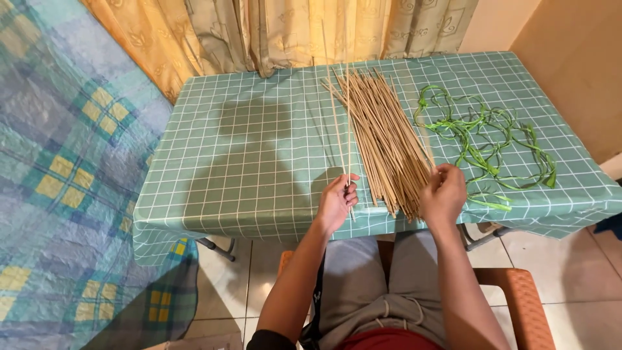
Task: Sorting and bundling thin wooden sticks by aligning them together on a table.
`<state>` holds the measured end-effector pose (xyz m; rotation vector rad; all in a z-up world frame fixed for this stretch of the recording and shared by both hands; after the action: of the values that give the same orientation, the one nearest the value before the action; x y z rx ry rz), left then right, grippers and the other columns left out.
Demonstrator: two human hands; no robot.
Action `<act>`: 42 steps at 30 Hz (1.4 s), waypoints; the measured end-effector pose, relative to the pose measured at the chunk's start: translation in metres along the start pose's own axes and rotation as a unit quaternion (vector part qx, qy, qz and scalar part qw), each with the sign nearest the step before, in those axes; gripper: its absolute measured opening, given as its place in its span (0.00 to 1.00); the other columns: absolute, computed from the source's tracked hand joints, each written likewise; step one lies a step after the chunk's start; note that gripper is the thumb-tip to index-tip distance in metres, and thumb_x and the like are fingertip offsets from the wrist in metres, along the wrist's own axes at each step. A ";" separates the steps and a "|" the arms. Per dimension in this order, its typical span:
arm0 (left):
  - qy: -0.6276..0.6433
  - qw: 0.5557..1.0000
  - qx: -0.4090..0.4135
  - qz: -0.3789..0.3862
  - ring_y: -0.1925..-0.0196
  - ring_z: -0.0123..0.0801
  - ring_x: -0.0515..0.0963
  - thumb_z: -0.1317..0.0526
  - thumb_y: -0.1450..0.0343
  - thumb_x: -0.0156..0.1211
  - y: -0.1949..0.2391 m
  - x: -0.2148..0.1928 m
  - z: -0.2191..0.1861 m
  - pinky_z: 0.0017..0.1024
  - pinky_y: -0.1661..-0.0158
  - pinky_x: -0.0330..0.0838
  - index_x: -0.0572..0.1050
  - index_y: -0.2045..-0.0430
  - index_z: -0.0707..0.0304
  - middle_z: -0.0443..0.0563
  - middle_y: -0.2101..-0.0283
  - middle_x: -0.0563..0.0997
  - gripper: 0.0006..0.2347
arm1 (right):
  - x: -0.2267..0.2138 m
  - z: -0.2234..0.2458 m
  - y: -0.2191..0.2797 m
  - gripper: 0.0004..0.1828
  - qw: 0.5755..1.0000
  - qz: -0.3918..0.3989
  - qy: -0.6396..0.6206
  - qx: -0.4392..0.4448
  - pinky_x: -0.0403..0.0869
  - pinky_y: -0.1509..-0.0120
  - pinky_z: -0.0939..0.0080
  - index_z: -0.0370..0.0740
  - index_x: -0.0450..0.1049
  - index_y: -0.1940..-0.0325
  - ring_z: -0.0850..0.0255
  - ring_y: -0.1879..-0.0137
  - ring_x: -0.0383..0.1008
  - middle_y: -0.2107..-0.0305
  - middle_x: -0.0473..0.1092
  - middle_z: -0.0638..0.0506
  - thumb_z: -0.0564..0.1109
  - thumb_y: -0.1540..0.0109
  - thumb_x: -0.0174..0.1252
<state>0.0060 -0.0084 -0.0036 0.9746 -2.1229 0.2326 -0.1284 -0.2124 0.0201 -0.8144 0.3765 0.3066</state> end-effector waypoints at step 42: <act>-0.041 0.999 -0.008 0.000 0.85 0.16 0.51 0.54 0.19 0.41 -0.005 0.015 0.008 0.14 0.86 0.47 0.72 0.53 0.63 0.38 0.79 0.53 0.14 | 0.025 0.013 -0.005 0.13 0.969 0.157 0.167 -0.095 0.74 0.56 0.57 0.42 0.84 0.60 0.51 0.60 0.75 0.70 0.74 0.49 0.52 0.43 0.72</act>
<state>-0.0010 -0.0234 0.0007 0.9914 -2.1957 0.1779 -0.1014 -0.2030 0.0210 -0.9979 0.8057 0.5094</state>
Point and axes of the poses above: each hand's wrist, its own y-axis away from the middle knuckle, its own x-axis out of the palm, z = x × y, the point moved 1 cm from there along -y, towards the middle knuckle
